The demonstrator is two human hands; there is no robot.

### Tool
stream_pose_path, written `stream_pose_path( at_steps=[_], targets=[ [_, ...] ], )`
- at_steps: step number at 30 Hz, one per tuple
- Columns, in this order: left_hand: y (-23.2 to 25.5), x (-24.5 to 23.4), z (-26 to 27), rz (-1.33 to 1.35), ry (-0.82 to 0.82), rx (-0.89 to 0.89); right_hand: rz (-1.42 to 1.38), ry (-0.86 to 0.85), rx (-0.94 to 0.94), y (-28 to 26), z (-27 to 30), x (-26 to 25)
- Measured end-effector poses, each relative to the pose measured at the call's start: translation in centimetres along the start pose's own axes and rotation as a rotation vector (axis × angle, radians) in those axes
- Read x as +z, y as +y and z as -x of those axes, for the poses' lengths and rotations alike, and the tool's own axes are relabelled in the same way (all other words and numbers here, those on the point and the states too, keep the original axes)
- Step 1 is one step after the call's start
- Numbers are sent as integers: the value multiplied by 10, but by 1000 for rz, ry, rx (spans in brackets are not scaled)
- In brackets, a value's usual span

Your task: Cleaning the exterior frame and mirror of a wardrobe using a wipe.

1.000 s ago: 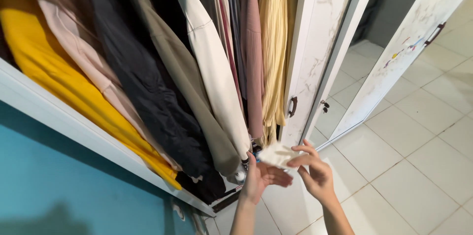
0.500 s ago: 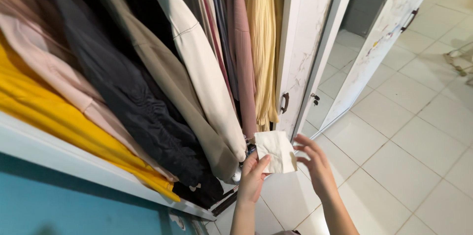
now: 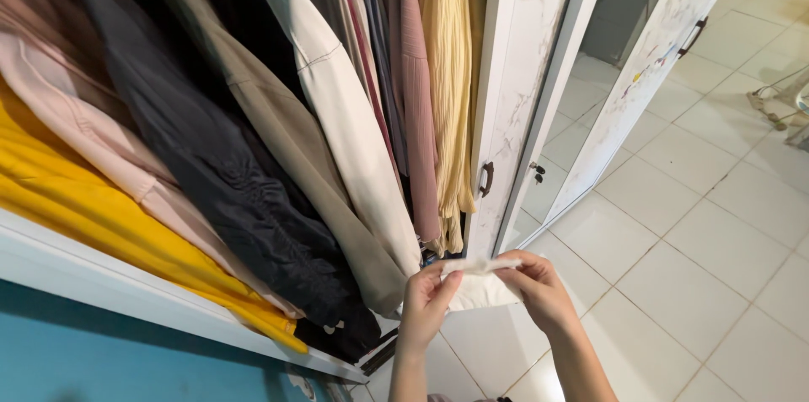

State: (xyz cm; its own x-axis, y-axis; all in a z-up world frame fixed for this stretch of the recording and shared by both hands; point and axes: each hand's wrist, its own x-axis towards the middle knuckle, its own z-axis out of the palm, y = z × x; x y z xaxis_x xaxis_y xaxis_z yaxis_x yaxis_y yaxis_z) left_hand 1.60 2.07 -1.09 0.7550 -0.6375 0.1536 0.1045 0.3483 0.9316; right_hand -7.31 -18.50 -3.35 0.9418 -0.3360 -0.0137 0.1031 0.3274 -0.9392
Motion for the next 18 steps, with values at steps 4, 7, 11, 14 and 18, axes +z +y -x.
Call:
stream_pose_path(
  at_steps=[4, 7, 11, 14, 18],
  targets=[
    [24, -1, 3, -55, -51, 77, -65, -23, -15, 9, 0, -5],
    [17, -8, 8, 13, -92, 23, -159, -51, -30, 9, 2, -6],
    [7, -15, 12, -22, -102, 27, -193, -66, -45, 0, 6, 1],
    [7, -16, 16, -28, -113, 47, -213, -34, -24, -4, 8, 6],
    [2, -19, 20, 37, -105, 31, -242, 3, 12, 1, 8, 6]
  ],
)
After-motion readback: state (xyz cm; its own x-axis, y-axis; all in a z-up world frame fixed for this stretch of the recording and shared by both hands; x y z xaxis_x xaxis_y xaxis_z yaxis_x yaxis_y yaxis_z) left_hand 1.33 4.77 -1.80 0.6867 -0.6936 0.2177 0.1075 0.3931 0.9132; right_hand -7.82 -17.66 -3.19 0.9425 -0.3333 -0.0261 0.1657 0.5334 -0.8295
